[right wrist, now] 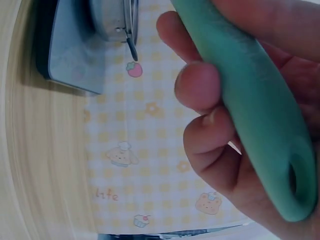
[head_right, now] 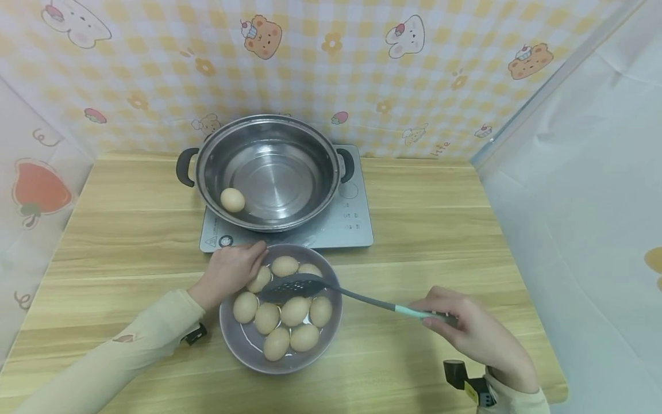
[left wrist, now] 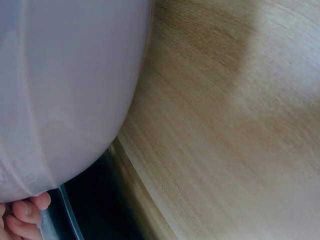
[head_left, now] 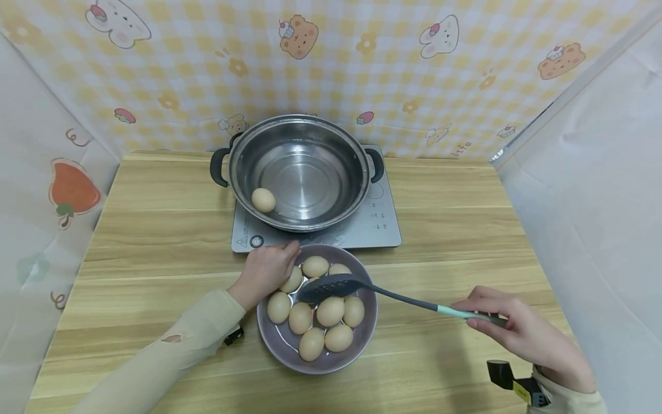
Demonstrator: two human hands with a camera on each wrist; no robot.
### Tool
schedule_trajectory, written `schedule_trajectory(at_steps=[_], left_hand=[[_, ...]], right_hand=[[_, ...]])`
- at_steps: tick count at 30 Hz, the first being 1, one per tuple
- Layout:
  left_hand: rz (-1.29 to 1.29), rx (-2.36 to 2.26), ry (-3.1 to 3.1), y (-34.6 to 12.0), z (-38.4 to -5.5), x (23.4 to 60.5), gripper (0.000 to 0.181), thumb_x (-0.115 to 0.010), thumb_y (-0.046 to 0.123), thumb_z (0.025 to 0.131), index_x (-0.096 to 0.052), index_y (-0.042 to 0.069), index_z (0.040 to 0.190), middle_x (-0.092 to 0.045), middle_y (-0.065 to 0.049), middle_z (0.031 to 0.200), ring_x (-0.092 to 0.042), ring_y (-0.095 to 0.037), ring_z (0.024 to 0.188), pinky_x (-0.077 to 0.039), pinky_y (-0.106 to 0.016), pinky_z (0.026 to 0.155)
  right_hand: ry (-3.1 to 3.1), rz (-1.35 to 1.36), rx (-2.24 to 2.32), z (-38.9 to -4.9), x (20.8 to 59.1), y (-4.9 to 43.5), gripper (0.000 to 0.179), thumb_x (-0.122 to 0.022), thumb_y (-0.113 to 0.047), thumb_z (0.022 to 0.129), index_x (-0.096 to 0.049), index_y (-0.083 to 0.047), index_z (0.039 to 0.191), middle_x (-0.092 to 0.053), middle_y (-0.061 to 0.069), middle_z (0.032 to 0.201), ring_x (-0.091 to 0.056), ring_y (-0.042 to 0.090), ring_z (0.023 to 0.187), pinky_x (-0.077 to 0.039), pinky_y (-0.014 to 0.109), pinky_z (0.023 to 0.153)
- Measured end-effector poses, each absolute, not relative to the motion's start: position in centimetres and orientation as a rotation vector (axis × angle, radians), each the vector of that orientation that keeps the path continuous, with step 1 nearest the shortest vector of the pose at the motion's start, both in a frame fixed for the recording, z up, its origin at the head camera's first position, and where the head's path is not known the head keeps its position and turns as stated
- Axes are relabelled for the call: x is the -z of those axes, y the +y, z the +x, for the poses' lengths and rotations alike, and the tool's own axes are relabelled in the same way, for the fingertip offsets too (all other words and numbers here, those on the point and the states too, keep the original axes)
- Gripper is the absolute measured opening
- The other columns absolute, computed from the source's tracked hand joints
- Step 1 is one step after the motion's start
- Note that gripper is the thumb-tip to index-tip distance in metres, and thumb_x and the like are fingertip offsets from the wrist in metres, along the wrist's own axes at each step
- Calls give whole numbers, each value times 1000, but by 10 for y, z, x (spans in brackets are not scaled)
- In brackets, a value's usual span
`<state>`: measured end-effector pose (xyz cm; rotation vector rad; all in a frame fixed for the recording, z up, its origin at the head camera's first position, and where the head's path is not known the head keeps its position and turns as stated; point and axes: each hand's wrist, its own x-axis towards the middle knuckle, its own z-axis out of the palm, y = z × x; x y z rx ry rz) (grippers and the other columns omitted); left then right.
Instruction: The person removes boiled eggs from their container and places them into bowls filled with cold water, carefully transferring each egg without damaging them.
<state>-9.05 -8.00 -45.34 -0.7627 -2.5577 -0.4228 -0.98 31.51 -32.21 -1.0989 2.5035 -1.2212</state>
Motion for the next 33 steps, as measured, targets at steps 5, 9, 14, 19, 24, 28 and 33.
schedule_trajectory(at_steps=[5,9,14,19,24,28,33], left_hand=[[-770,418,-2565,-80,-91,453,13,-58,16,86,-53,9,76,-48,-1,48,-44,-14,36,-29,-27,32],[-774,409,-2573,-80,-91,452,14,-58,17,86,-52,10,76,-47,0,48,-43,-13,36,-29,-26,31],[-772,394,-2586,-80,-90,453,8,-58,15,84,-55,10,80,-49,0,49,-43,-12,36,-29,-26,31],[-754,372,-2573,-80,-91,454,6,-59,16,83,-56,11,81,-50,-2,49,-46,-16,36,-31,-30,31],[-758,380,-2535,-80,-91,455,10,-58,18,85,-56,11,79,-45,-1,47,-42,-14,34,-31,-31,30],[-760,391,-2527,-80,-90,454,11,-59,17,84,-55,10,77,-48,-1,49,-44,-15,35,-30,-30,31],[-759,396,-2546,-80,-90,451,11,-59,16,84,-54,10,77,-51,-2,52,-47,-16,36,-32,-30,32]], right_hand=[[2490,-1124,1263,-11,321,315,48,-62,23,66,-64,-3,105,-58,-6,87,-46,2,68,-36,18,54],[2446,-1161,1323,-14,321,315,48,-60,26,66,-62,2,107,-58,-3,86,-45,5,67,-36,19,54],[2439,-1025,1270,-18,316,312,44,-53,24,74,-58,1,112,-49,-5,73,-40,5,56,-35,18,49],[2465,-954,1279,-32,315,300,41,-49,20,80,-56,0,115,-42,-3,66,-35,6,48,-31,18,41],[2555,-842,1273,-52,309,271,32,-50,12,85,-58,-1,113,-46,-2,68,-39,7,50,-34,21,42],[2669,-780,1250,-70,311,242,26,-53,7,86,-59,-1,110,-50,1,70,-40,7,51,-35,22,43],[2801,-718,1196,-90,322,210,25,-58,7,83,-60,2,107,-57,7,77,-45,11,59,-38,23,49]])
